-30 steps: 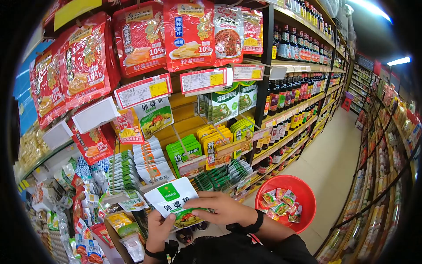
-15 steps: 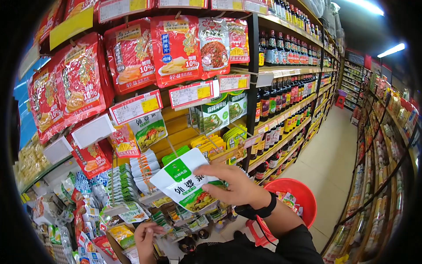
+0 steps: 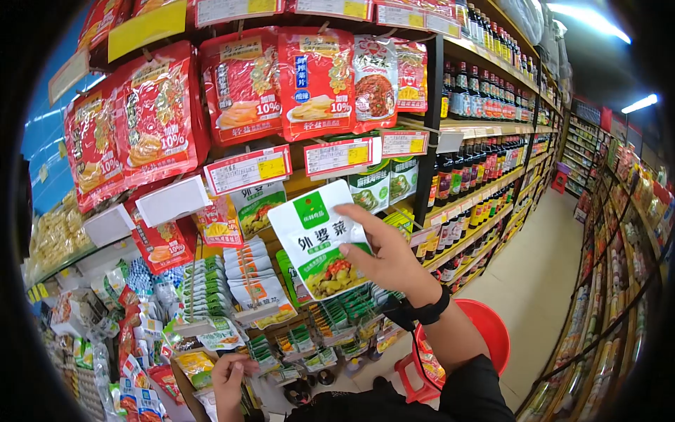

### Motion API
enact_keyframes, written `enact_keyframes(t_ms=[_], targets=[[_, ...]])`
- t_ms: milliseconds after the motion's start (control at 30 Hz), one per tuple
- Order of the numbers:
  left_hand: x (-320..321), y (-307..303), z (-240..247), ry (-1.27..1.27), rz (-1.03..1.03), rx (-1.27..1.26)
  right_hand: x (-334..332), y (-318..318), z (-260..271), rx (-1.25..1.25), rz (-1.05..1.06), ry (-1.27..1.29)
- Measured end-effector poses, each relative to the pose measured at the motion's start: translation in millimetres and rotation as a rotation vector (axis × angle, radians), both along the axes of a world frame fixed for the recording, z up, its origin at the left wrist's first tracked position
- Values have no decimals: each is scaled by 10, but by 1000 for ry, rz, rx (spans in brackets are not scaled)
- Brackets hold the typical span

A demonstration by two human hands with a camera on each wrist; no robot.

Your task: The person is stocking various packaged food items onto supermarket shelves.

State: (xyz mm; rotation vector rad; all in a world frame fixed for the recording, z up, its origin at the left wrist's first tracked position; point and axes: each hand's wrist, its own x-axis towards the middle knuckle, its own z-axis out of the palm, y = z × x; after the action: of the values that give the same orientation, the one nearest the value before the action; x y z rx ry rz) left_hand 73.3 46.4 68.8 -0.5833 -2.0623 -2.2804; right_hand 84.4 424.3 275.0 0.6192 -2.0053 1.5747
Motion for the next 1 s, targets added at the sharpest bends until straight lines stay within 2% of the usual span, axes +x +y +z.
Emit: enact_keyframes(t_ms=[300, 433, 567, 700, 1000], targets=[[105, 106, 72, -37, -25, 46, -176, -158, 121, 98, 11, -19], [110, 103, -16, -85, -45, 73, -294, -306, 238, 94, 122, -82], [94, 101, -113, -100, -66, 120, -400, -476, 360, 139, 170, -35], [126, 59, -74, -121, -62, 123, -341, -581, 387, 35, 245, 54], [155, -18, -251, -152, -49, 121, -436, -543, 379, 39, 22, 181]])
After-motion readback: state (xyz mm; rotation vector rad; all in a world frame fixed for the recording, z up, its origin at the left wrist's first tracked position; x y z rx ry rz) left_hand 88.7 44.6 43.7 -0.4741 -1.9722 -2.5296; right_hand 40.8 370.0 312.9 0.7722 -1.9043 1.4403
